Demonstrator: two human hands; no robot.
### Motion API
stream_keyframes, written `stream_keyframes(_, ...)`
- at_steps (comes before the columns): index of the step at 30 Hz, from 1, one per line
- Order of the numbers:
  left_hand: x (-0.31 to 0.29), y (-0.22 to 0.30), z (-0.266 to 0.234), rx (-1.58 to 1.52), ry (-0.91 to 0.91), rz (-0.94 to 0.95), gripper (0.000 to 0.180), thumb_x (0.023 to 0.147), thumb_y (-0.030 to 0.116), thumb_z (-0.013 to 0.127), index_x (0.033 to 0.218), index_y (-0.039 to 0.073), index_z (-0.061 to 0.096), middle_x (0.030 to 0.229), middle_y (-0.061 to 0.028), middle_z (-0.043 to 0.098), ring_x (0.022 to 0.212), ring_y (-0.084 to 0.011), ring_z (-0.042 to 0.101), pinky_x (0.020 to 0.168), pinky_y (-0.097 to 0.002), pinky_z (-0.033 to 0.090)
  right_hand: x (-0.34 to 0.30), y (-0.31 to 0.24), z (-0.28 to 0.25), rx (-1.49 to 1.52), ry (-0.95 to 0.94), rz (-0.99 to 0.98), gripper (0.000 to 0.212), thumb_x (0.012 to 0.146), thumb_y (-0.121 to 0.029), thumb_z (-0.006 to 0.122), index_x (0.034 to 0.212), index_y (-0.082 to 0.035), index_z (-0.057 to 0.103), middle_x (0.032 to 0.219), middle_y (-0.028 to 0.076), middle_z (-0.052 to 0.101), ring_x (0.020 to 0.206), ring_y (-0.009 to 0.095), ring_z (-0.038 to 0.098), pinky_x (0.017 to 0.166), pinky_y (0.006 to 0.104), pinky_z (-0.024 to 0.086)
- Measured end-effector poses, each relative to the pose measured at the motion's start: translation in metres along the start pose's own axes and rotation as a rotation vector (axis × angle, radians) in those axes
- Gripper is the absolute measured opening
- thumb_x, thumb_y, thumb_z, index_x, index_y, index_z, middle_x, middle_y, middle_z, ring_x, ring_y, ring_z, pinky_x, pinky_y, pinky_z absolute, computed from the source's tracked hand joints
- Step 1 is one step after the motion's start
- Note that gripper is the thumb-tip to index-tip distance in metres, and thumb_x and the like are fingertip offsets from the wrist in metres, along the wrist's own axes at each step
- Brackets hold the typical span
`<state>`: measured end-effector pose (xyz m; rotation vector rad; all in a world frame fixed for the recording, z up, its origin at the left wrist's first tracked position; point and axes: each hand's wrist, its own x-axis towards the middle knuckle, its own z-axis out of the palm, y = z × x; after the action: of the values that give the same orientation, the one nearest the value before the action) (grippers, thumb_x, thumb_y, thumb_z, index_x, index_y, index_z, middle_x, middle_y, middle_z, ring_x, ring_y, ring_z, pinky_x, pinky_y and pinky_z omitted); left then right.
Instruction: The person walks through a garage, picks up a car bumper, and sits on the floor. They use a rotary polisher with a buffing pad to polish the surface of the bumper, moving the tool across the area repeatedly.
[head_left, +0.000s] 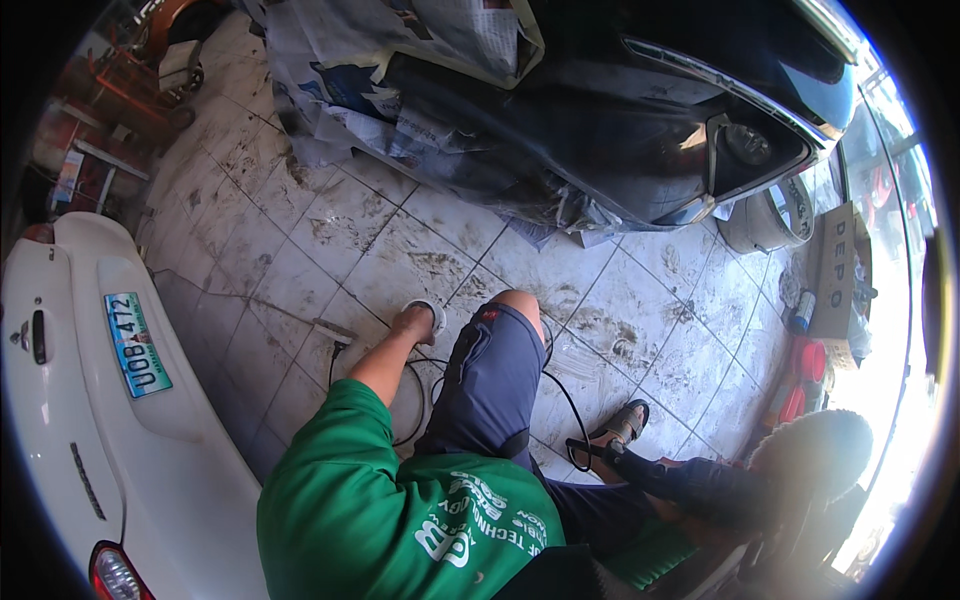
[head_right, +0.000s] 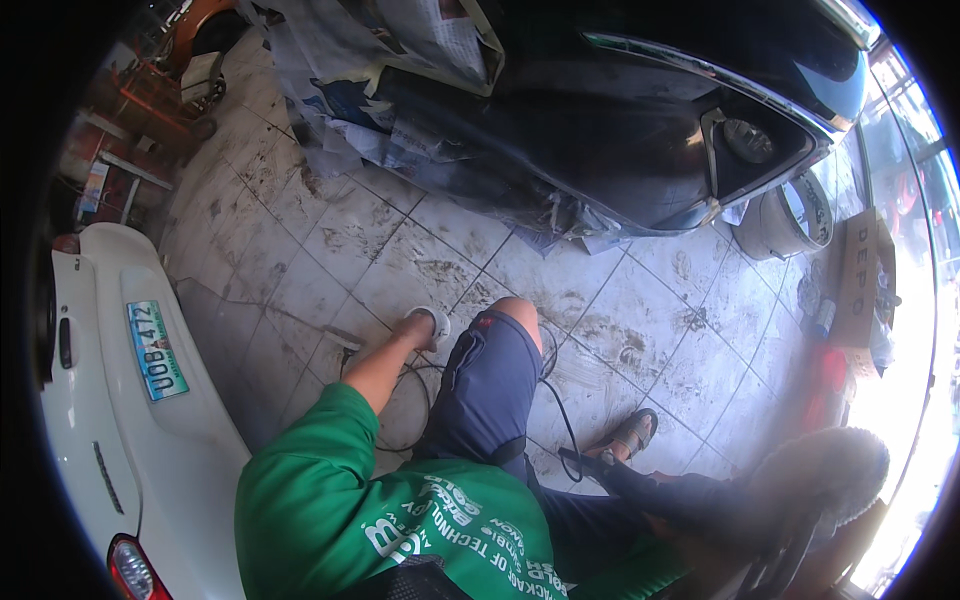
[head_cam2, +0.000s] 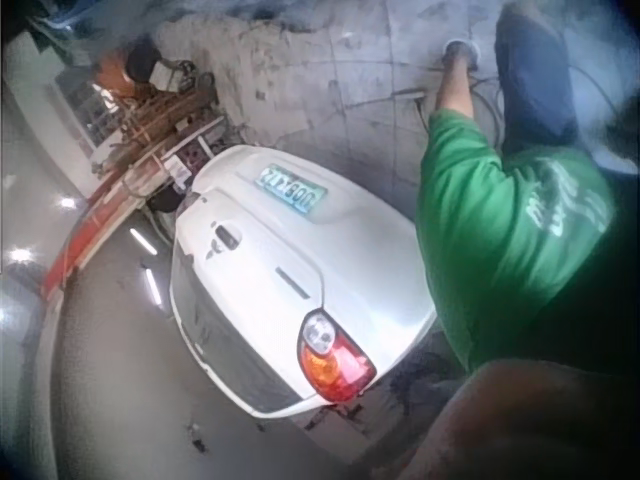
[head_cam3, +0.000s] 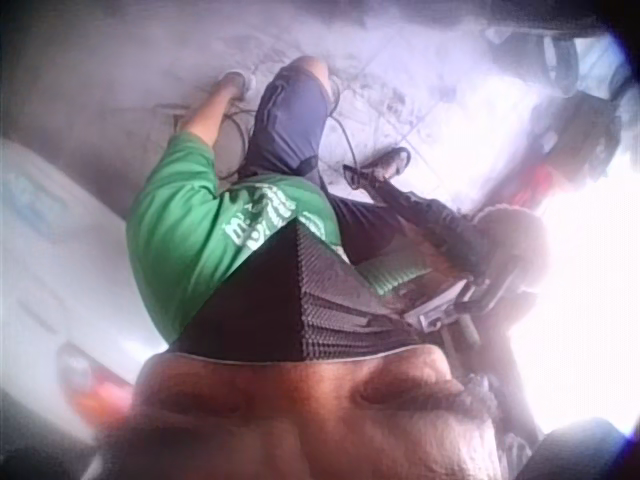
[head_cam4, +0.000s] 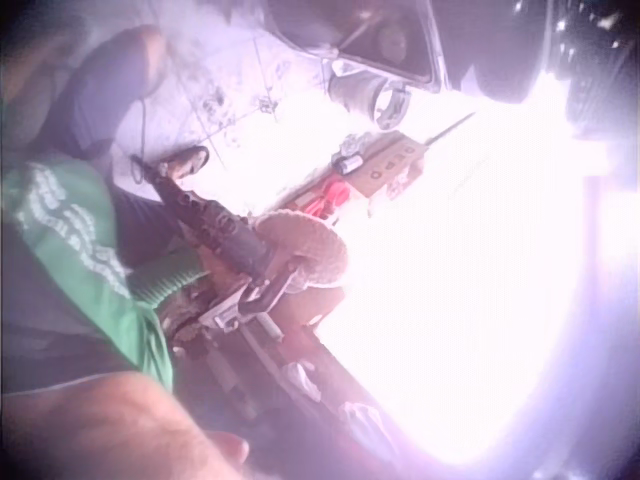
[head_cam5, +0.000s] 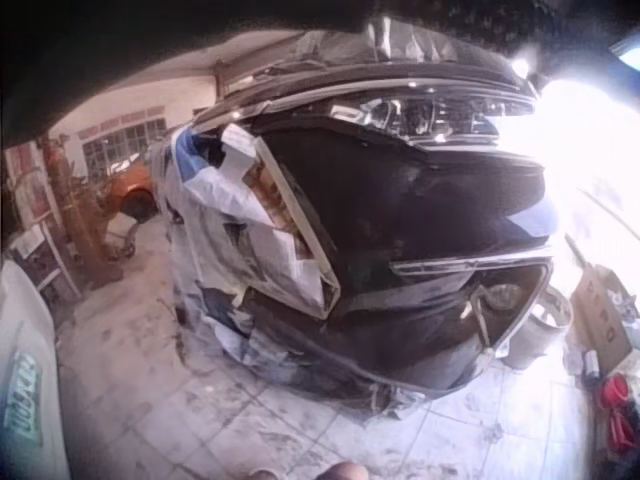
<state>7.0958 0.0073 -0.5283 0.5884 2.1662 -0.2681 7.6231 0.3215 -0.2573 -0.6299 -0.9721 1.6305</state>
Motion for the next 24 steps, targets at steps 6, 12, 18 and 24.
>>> stream_keyframes(6,-0.015,-0.037,0.015,-0.495,0.354,-0.013,0.055,0.080,0.049,0.095,0.109,0.006,0.078,0.106,-0.0153,0.080,0.100,-0.0317,0.077,0.087,-0.0454,0.061,0.026,0.017,0.027,0.073,-0.080,0.058,0.095,0.104,-0.072,0.052,0.163,0.001,0.043,0.143,0.027,0.062,0.115,0.041,0.070,0.091,0.0552,0.062)
stream_keyframes(12,-0.053,-0.012,-0.180,-1.267,0.699,0.287,0.028,0.095,0.033,0.090,0.099,0.011,0.073,0.088,0.0013,0.071,0.075,-0.0084,0.063,0.066,-0.0283,0.050,0.030,0.017,0.036,0.093,-0.096,0.054,0.095,0.104,-0.073,0.051,0.163,0.001,0.043,0.139,0.026,0.064,0.111,0.040,0.070,0.088,0.0544,0.062)
stream_keyframes(18,-0.084,0.002,-0.346,-0.618,1.603,0.487,0.064,0.104,0.044,0.076,0.142,-0.005,0.065,0.136,-0.0274,0.067,0.124,-0.0417,0.067,0.104,-0.0457,0.056,0.034,0.032,0.060,0.153,-0.135,0.092,0.095,0.104,-0.074,0.049,0.162,0.001,0.043,0.136,0.025,0.066,0.107,0.039,0.071,0.085,0.0536,0.061)
stream_keyframes(24,-0.117,0.163,-0.269,-0.557,1.439,0.667,0.083,0.110,0.047,0.064,0.161,-0.014,0.041,0.169,-0.0400,0.037,0.158,-0.0528,0.038,0.129,-0.0504,0.039,0.031,0.002,0.059,0.205,-0.102,0.015,0.096,0.103,-0.075,0.048,0.162,0.001,0.043,0.132,0.023,0.068,0.104,0.037,0.072,0.083,0.0529,0.061)
